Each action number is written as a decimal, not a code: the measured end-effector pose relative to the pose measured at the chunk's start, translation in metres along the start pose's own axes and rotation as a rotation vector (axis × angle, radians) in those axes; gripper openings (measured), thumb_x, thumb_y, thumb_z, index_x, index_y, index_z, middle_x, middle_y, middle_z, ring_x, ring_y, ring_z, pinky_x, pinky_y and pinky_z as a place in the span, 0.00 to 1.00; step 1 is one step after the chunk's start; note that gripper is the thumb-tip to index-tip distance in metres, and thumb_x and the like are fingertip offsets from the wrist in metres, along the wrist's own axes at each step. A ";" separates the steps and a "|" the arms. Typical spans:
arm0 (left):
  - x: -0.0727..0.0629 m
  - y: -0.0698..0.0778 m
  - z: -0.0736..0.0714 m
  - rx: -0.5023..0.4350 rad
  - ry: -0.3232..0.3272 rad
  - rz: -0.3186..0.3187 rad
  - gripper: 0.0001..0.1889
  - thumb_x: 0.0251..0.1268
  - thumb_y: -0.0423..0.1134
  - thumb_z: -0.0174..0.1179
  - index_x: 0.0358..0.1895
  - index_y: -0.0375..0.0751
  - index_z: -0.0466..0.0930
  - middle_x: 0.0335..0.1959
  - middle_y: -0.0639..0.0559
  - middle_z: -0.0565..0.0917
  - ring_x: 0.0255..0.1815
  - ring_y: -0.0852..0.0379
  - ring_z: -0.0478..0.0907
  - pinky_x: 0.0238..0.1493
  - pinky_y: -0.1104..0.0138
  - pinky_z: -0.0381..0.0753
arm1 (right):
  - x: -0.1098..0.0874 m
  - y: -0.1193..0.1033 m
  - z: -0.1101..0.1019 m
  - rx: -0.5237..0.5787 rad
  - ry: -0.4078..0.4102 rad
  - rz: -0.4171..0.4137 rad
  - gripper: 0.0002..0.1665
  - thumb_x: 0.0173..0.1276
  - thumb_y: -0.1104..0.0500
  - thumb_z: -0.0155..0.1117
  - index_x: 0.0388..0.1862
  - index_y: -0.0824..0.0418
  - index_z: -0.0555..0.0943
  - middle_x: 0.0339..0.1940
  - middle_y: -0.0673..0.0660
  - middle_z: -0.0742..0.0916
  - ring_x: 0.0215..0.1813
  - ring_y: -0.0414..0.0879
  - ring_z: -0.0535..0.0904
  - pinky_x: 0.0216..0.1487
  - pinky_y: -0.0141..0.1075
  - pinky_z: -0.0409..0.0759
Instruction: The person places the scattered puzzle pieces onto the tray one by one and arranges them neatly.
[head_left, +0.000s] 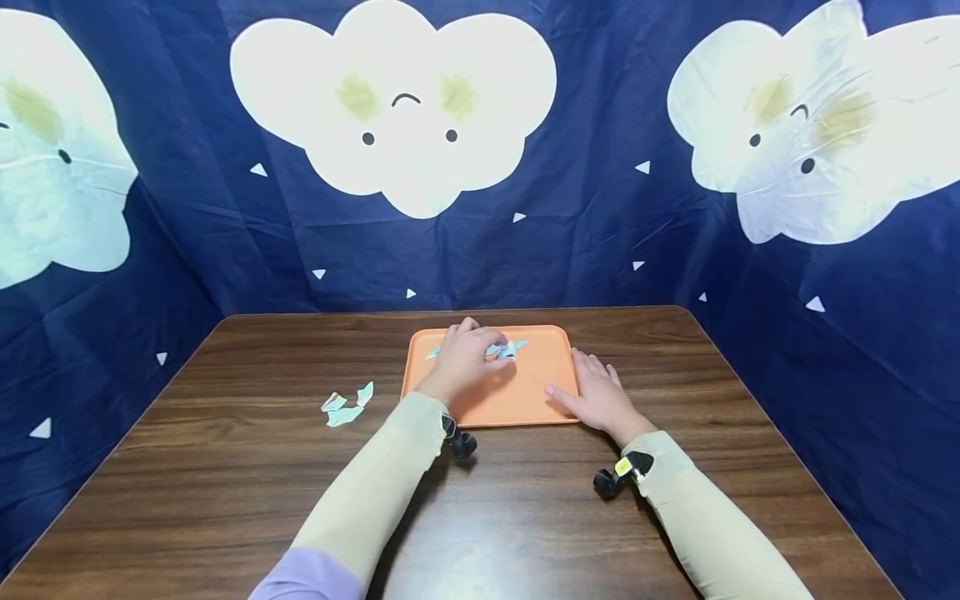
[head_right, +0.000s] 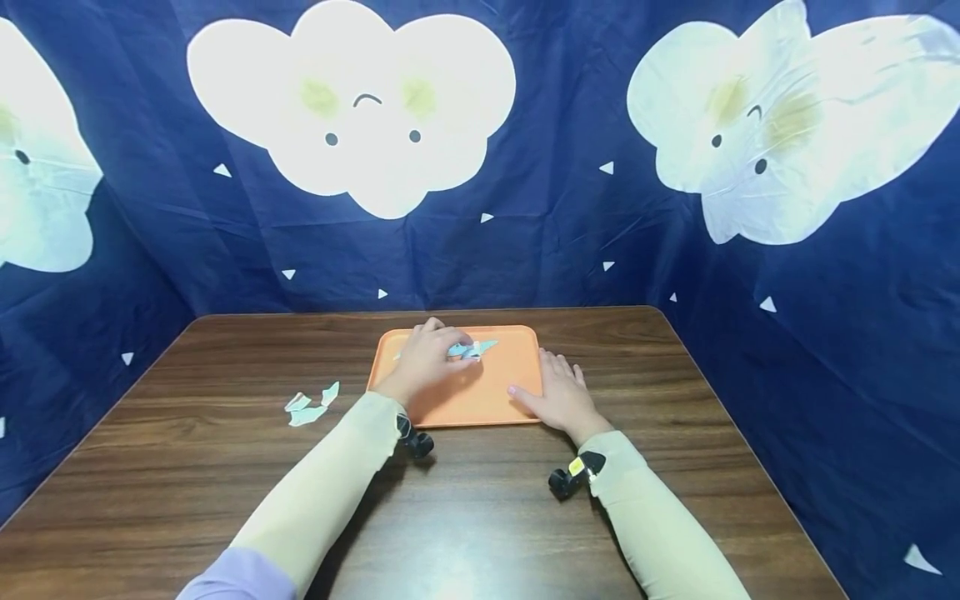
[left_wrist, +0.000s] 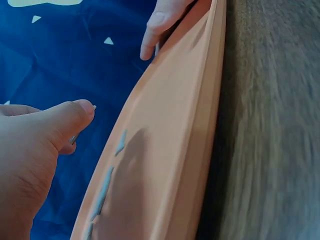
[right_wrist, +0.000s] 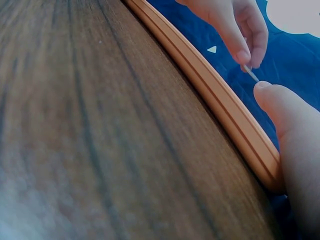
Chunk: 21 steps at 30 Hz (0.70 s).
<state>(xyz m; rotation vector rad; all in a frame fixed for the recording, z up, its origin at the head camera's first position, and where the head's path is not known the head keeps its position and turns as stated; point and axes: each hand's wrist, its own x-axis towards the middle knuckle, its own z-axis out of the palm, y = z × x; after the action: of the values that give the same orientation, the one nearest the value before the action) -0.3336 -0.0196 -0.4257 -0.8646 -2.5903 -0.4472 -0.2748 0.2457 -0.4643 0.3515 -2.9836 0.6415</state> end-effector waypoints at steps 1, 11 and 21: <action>0.001 0.001 0.002 0.003 -0.010 -0.005 0.16 0.62 0.57 0.69 0.47 0.55 0.87 0.47 0.63 0.87 0.45 0.54 0.70 0.52 0.56 0.67 | 0.000 0.000 0.000 0.001 -0.003 0.000 0.62 0.69 0.25 0.50 0.82 0.68 0.49 0.81 0.66 0.60 0.81 0.65 0.52 0.75 0.65 0.43; 0.015 0.010 0.018 0.055 -0.047 -0.020 0.16 0.63 0.60 0.67 0.46 0.57 0.86 0.47 0.64 0.88 0.44 0.55 0.70 0.48 0.57 0.68 | 0.001 0.003 0.000 0.001 0.007 -0.003 0.63 0.68 0.23 0.49 0.82 0.68 0.49 0.81 0.67 0.60 0.81 0.65 0.51 0.75 0.65 0.43; 0.025 0.021 0.033 0.060 -0.088 -0.041 0.15 0.64 0.61 0.65 0.44 0.59 0.88 0.44 0.65 0.88 0.43 0.55 0.69 0.49 0.58 0.67 | -0.001 -0.001 0.001 -0.006 0.021 0.000 0.61 0.68 0.26 0.53 0.81 0.69 0.50 0.80 0.67 0.61 0.80 0.66 0.53 0.75 0.66 0.44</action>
<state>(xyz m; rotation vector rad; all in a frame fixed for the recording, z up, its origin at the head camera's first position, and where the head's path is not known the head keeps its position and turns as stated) -0.3469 0.0224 -0.4405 -0.8296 -2.6911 -0.3477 -0.2736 0.2446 -0.4652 0.3420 -2.9648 0.6321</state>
